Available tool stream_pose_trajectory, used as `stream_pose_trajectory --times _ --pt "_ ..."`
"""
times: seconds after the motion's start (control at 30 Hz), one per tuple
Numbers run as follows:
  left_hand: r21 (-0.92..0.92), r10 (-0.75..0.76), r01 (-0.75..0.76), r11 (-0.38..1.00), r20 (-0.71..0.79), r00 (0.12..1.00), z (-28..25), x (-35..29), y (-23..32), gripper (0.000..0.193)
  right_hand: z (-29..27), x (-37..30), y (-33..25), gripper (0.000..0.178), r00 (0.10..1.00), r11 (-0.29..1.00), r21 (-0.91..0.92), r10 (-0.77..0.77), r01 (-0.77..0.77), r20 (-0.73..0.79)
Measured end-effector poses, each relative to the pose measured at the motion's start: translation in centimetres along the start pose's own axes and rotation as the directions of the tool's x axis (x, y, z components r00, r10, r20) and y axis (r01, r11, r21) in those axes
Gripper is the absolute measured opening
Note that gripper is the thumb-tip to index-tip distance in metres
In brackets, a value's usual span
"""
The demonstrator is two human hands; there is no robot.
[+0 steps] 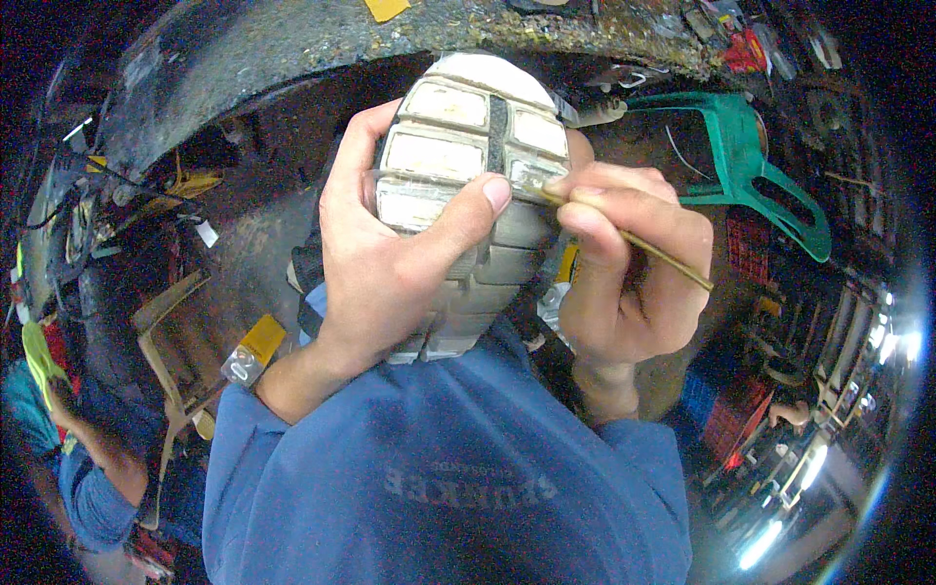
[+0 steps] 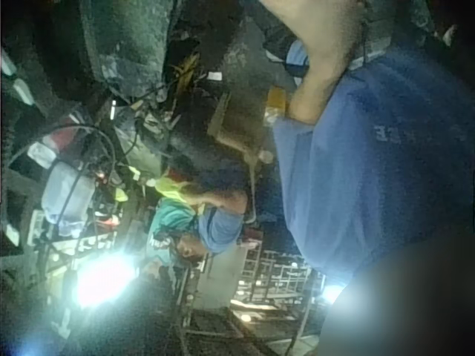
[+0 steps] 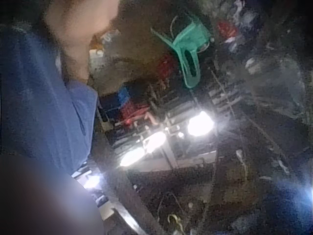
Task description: The person holds a shoe sole and uses a thin stick to apply a white substance into the tread grooves. They then wrap the sole in plastic wrap and use a metal tool to press and smooth the material into the grooves.
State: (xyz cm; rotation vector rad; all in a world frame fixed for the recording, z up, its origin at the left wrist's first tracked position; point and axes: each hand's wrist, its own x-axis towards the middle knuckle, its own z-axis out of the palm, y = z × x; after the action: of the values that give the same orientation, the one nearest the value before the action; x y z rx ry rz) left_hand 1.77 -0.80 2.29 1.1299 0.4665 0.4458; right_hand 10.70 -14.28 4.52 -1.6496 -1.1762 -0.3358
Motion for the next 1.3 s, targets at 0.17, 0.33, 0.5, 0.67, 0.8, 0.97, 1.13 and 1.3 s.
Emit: stream_pose_trajectory --times 0.17,0.33,0.5,0.67,0.8,0.97,1.13,1.3 --pt "-0.003 -0.016 0.016 1.000 -0.003 1.000 -0.3 -0.1 0.0 0.052 -0.1 -0.4 -0.2 0.011 0.999 1.000 -0.021 0.017 -0.016 0.045" --pt "0.002 -0.003 0.003 1.000 -0.001 1.000 -0.4 -0.1 0.0 0.051 -0.8 -0.9 -0.5 0.011 0.997 0.997 -0.047 0.062 -0.060 0.042" --pt "0.017 -0.027 0.027 0.999 -0.012 1.000 -0.4 -0.2 0.2 0.051 -2.0 -1.3 -0.6 0.017 0.991 0.990 -0.046 0.135 -0.134 0.019" --pt "0.036 -0.017 0.017 0.999 -0.006 1.000 -0.1 -0.3 0.3 0.050 -2.0 -1.6 -0.5 0.009 0.994 0.993 -0.082 0.090 -0.084 0.069" --pt "0.062 0.006 -0.006 0.998 -0.007 1.000 -0.1 -0.2 0.1 0.051 -2.3 -1.7 -0.2 0.010 0.994 0.992 -0.056 0.110 -0.110 0.009" --pt "0.061 -0.002 0.002 0.998 -0.012 1.000 -0.2 -0.1 0.2 0.052 -2.3 -1.9 0.2 0.010 0.995 0.993 -0.064 0.097 -0.099 -0.022" --pt "0.034 -0.010 0.010 0.999 -0.017 1.000 -0.2 -0.3 0.4 0.052 -1.9 -1.5 0.3 0.011 0.996 0.995 -0.050 0.083 -0.085 -0.044" --pt "0.032 -0.013 0.013 0.999 0.013 1.000 -0.5 -0.2 0.8 0.054 -1.7 -0.4 0.5 0.015 0.996 0.998 -0.029 0.062 -0.064 -0.059"
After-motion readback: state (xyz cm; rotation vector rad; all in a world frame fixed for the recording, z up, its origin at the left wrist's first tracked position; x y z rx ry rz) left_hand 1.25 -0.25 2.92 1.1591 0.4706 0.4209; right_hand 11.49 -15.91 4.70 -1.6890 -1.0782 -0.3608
